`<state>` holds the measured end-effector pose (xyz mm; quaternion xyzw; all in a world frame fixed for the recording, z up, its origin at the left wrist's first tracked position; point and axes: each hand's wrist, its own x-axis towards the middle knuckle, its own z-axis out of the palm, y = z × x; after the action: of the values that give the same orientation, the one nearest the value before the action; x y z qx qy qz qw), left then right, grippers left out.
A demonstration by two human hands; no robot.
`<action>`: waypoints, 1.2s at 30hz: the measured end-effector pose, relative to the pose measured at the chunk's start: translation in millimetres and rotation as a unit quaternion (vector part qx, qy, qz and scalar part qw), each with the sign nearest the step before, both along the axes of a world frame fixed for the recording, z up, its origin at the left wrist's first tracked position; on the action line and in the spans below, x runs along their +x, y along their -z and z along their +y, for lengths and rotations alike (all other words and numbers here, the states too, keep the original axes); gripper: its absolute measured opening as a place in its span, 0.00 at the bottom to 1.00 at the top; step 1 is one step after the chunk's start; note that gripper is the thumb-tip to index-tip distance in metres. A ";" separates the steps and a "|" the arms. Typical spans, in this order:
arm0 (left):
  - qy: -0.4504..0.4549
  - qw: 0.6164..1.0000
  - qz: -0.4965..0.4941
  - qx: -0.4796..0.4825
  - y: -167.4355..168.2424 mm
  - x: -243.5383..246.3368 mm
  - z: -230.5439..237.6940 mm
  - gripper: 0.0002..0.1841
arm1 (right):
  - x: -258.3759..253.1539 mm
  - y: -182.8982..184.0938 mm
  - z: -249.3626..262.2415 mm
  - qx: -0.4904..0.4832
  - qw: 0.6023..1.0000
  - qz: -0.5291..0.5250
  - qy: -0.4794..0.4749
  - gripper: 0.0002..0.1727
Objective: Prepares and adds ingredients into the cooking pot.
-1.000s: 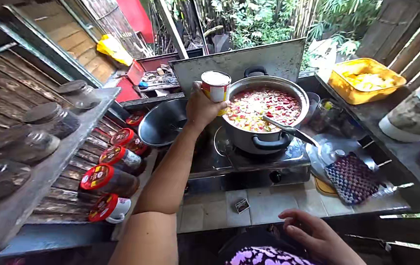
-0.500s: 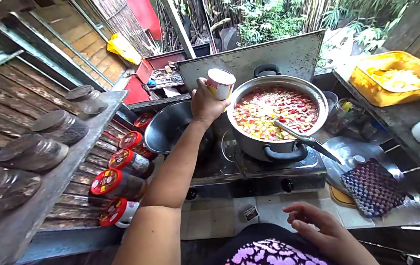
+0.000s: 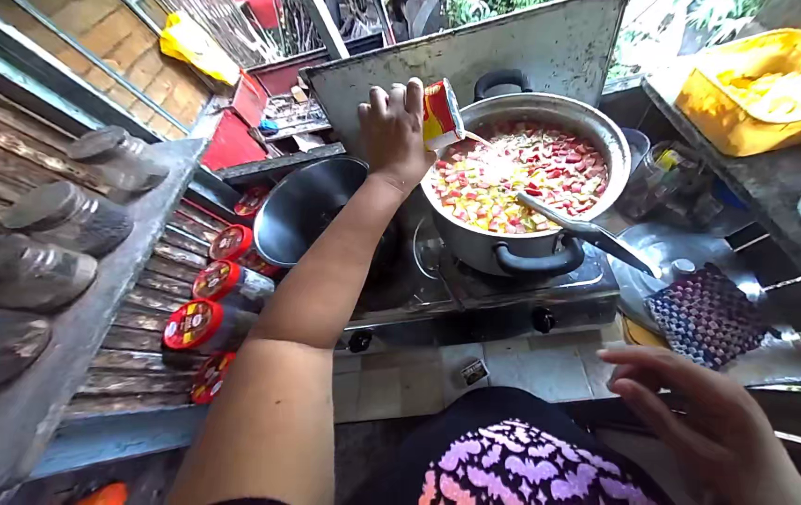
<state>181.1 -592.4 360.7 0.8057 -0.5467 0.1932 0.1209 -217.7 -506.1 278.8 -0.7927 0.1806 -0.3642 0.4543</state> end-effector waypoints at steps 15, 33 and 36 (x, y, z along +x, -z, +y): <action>0.034 0.990 -0.132 0.027 -13.2 -6.5 8.9 0.39 | 0.5 -10.0 -19.0 -0.285 0.920 0.023 0.267 0.19; 0.077 0.980 -0.166 0.081 -3.6 -18.2 15.3 0.28 | 82.2 -95.0 -202.8 -0.394 0.730 0.527 0.184 0.11; 0.072 0.982 -0.156 0.076 -2.8 -18.1 13.1 0.29 | 112.6 -83.1 -224.4 -0.477 0.720 0.481 0.151 0.05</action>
<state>163.1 -579.3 363.5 0.7310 -0.6287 0.2651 -0.0140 -105.1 -730.5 361.9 -0.9354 0.2940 -0.0358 -0.1932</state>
